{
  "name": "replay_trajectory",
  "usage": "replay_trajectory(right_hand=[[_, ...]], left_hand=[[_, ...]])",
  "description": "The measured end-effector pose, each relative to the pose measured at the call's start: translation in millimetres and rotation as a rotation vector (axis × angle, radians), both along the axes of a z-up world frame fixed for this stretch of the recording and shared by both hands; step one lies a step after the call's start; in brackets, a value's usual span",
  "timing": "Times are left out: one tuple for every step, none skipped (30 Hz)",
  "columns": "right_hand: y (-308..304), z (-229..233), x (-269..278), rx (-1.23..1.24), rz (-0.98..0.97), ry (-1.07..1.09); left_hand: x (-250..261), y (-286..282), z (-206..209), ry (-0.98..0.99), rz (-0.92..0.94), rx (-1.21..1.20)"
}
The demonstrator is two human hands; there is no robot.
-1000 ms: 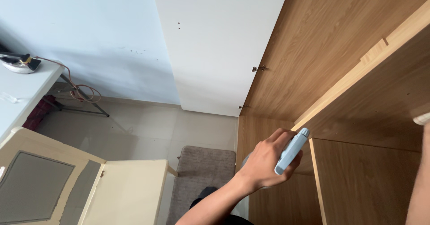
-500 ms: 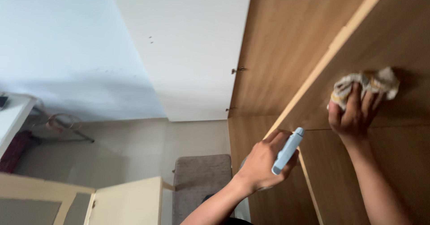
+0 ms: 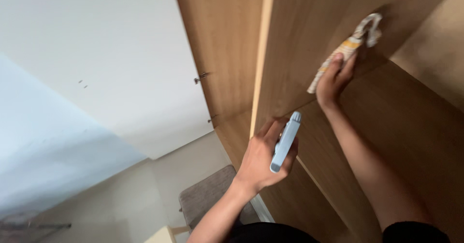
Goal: The person cleans the interior of a wooden cupboard. Using a spray bottle and a cloth, they wipe the shelves and side panels. The person repeatedly sprays and wipes different sections of the cupboard interior.
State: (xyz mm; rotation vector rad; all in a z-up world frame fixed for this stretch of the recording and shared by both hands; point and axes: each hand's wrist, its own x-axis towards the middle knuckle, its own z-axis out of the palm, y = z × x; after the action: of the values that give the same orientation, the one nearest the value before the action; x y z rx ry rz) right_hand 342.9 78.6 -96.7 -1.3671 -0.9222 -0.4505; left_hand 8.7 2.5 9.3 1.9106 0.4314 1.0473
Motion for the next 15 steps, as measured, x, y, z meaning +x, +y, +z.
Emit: replay_trajectory(right_hand=[[-3.1, -9.3, 1.3, 0.0, 0.043, 0.117], [-5.2, -19.0, 5.0, 0.029, 0.052, 0.19], [-6.4, -27.9, 6.9, 0.061, 0.059, 0.261], [-5.9, -32.3, 5.2, 0.095, 0.069, 0.329], [-7.3, -35.2, 3.0, 0.066, 0.045, 0.385], [-10.2, -40.2, 1.2, 0.033, 0.026, 0.447], [-15.0, -43.6, -1.0, -0.001, 0.008, 0.509], [-22.0, -45.0, -7.0, 0.016, 0.029, 0.492], [-30.9, -45.2, -13.5, 0.018, 0.044, 0.479], [-35.3, -45.8, -20.1, 0.019, 0.048, 0.455], [-39.2, -46.3, -27.1, 0.014, 0.044, 0.417], [-41.6, -45.8, -34.7, 0.004, 0.045, 0.37], [-44.0, -46.0, -43.1, -0.006, 0.041, 0.311], [-43.9, -46.7, -49.3, -0.022, 0.04, 0.242], [-42.6, -48.7, -56.5, -0.041, 0.044, 0.156]], left_hand=[[2.8, 1.7, 4.7, -0.017, -0.019, 0.016], [9.2, 3.3, 8.2, -0.036, -0.034, 0.031], [15.9, 5.0, 11.5, -0.03, -0.04, 0.045], [19.1, 8.7, 15.8, -0.027, -0.045, 0.062], [21.4, 13.5, 19.7, -0.025, -0.049, 0.078], [26.0, 18.4, 22.0, -0.034, -0.065, 0.073], [30.9, 21.9, 23.5, -0.042, -0.08, 0.067], [32.7, 23.1, 25.3, -0.053, -0.099, 0.067], [33.6, 24.8, 26.7, -0.059, -0.117, 0.08], [35.6, 29.5, 27.4, -0.063, -0.135, 0.092], [37.4, 33.8, 27.9, -0.067, -0.153, 0.103], [38.4, 35.3, 28.7, -0.07, -0.165, 0.086], [39.1, 36.5, 29.3, -0.072, -0.177, 0.07], [40.1, 38.0, 29.2, -0.073, -0.184, 0.052], [39.5, 39.7, 28.9, -0.065, -0.209, 0.049]])
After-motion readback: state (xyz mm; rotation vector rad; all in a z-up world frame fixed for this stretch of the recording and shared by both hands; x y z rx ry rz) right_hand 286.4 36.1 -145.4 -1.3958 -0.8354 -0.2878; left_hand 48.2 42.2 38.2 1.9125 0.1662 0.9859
